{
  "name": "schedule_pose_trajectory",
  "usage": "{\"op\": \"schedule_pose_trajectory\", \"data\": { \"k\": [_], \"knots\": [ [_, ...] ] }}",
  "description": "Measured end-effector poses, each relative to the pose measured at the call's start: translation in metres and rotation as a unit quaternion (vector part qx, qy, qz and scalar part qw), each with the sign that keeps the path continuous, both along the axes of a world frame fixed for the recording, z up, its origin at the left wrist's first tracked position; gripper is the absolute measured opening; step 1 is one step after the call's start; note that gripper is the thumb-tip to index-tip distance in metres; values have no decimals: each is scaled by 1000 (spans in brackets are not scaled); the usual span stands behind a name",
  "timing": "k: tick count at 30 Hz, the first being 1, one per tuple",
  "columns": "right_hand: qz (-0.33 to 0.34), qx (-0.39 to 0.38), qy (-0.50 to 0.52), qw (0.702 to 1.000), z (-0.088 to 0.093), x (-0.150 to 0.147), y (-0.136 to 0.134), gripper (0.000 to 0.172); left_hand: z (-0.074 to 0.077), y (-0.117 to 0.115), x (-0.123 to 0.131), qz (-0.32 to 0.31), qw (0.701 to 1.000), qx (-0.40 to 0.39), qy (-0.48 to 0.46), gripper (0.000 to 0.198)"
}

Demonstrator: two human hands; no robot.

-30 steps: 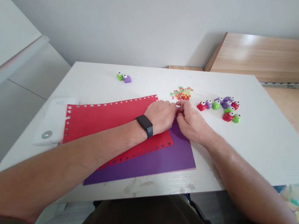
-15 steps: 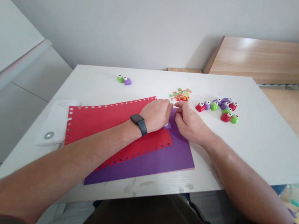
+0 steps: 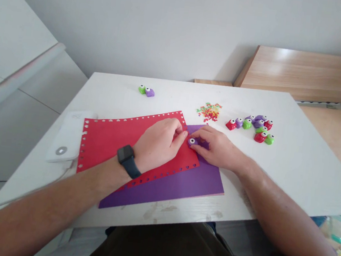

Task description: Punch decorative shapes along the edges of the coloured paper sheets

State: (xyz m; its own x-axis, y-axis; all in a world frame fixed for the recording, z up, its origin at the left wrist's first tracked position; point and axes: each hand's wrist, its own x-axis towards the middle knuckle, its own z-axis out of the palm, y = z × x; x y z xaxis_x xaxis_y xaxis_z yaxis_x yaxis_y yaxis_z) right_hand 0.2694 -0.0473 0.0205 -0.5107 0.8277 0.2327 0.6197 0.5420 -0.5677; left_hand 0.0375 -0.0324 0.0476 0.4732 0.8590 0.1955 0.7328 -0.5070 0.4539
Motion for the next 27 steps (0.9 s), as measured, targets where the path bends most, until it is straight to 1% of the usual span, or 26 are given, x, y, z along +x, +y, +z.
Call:
{"op": "schedule_pose_trajectory", "data": {
  "k": [2,5,9,12,17,19,21,23,25,27],
  "knots": [
    [2,-4,-6,1000,-1,0,1,19,-7,-10,-8,-10,1000,-23,9,16],
    [-7,-11,-11,1000,0,0,2,17,-18,-21,-16,-24,998,-56,21,19],
    [-30,-4,-23,999,0,4,5,15,-28,-26,-21,-33,998,-60,10,24],
    [-49,4,-23,999,-2,7,7,14,-30,-28,-23,-33,998,-59,2,31],
    [-71,6,-11,997,-3,9,9,17,-28,-31,-24,-53,997,-45,19,51],
    [-91,4,0,996,-1,9,9,17,-28,-33,-26,-57,997,-42,28,57],
    [-120,-15,15,993,0,8,9,17,-28,-34,-27,-60,997,-43,31,60],
    [-157,-52,40,985,0,7,9,18,-29,-35,-28,-61,997,-45,32,61],
    [-187,-97,94,973,0,8,11,21,-29,-36,-29,-61,997,-47,31,60],
    [-208,-147,174,951,0,8,13,26,-30,-36,-29,-62,996,-49,32,58]
  ]
}}
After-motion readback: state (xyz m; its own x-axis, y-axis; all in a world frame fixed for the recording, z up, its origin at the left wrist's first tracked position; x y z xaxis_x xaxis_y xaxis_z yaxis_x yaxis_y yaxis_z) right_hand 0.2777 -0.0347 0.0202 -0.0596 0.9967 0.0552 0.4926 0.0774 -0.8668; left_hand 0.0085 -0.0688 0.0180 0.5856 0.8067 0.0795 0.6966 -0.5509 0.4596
